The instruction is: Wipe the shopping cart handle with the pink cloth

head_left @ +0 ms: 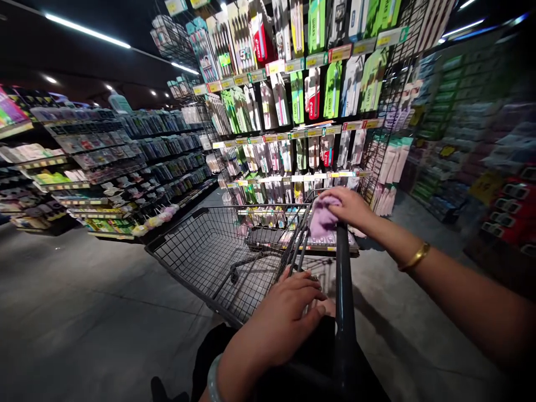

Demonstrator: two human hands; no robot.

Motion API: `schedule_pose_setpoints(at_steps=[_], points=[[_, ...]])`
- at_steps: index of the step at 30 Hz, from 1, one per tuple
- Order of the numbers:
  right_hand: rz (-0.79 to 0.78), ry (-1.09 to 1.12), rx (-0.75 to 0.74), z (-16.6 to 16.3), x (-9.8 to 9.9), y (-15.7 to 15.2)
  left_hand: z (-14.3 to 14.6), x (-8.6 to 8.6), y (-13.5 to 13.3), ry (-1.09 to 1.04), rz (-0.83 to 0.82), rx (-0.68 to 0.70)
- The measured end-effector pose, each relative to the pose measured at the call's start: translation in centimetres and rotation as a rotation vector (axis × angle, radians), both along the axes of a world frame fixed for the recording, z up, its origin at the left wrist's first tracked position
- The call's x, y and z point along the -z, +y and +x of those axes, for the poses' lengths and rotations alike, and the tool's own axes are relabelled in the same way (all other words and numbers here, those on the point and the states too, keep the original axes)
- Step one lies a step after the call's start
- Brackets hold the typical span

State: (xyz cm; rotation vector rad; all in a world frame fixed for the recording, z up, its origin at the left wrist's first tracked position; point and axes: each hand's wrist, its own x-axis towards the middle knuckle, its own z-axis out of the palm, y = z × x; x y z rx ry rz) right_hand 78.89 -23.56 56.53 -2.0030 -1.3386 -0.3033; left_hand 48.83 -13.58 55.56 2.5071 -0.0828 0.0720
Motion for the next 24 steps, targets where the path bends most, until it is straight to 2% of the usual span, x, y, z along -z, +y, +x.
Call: schedule_pose_setpoints(at_steps=[2, 3, 5, 7, 10, 14, 16, 18, 21, 23, 24], points=[[0.068, -0.162, 0.252, 2.2, 0.3, 0.1, 0.0, 0.1, 0.0, 0.000, 0.009, -0.010], [0.029, -0.187, 0.334, 3.5, 0.5, 0.3, 0.1, 0.1, 0.0, 0.000, 0.013, -0.012], [-0.106, -0.120, 0.414, 5.8, 0.9, 0.6, 0.3, 0.3, 0.0, -0.004, 0.016, -0.015], [-0.197, -0.010, 0.442, 6.7, 1.1, 0.5, 0.4, 0.4, -0.1, -0.009, 0.016, -0.019], [-0.193, 0.017, 0.308, 3.6, 0.9, -1.1, 0.5, 0.4, -0.1, -0.024, 0.015, -0.031], [-0.153, -0.138, -0.197, -5.0, 1.2, -4.8, 0.2, 0.3, -0.1, -0.049, 0.005, -0.020], [-0.116, -0.158, -0.293, -7.3, 1.6, -5.8, 0.1, 0.3, -0.1, -0.050, 0.001, -0.009], [-0.073, -0.140, -0.254, -6.9, 1.9, -5.6, 0.2, 0.3, 0.0, -0.042, -0.006, -0.010], [-0.020, -0.084, -0.056, -3.8, 2.0, -3.7, 0.7, 0.4, 0.1, -0.035, -0.019, -0.017], [-0.051, -0.075, 0.085, -3.2, 1.6, -2.6, 1.2, 0.6, 0.1, -0.045, -0.020, -0.017], [-0.085, -0.089, 0.115, -4.0, 1.3, -2.4, 1.4, 0.7, 0.0, -0.052, -0.017, -0.018]])
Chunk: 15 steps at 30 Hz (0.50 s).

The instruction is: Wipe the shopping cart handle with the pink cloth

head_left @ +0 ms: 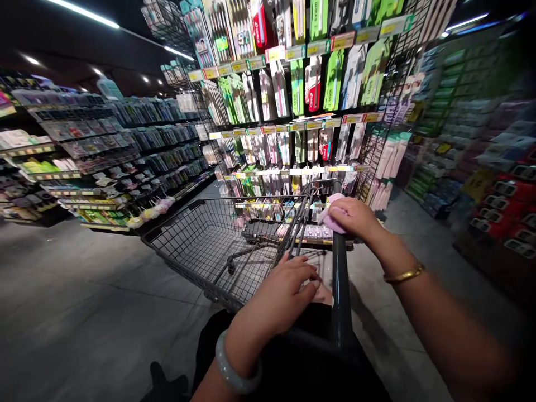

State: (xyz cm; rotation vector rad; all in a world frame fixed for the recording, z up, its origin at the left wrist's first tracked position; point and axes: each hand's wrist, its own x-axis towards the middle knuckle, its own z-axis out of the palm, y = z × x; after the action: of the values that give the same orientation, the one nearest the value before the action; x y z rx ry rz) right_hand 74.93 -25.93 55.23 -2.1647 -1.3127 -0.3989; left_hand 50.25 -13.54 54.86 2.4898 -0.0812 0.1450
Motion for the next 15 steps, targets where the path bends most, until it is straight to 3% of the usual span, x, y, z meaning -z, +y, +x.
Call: schedule_pose_setpoints(at_steps=[2, 3, 6, 8, 11, 15], points=[[-0.064, -0.046, -0.061, -3.4, -0.7, -0.3, 0.2, 0.1, -0.1, -0.016, 0.009, -0.001], [-0.068, -0.067, -0.185, -5.7, -0.9, -0.8, 0.2, 0.2, -0.1, -0.023, 0.012, -0.002], [0.096, -0.034, -0.538, -11.8, -0.8, -3.2, 0.0, 0.2, 0.0, -0.027, 0.012, -0.010], [0.269, 0.012, -0.628, -13.3, 0.4, -4.2, -0.2, 0.2, 0.1, -0.020, 0.007, -0.014], [0.563, 0.071, -0.514, -11.1, 3.0, -3.6, -0.3, 0.0, 0.1, -0.025, -0.010, -0.027], [0.885, 0.458, 0.004, -6.5, 5.3, -0.8, -0.8, -0.6, -0.6, -0.076, 0.006, -0.123]])
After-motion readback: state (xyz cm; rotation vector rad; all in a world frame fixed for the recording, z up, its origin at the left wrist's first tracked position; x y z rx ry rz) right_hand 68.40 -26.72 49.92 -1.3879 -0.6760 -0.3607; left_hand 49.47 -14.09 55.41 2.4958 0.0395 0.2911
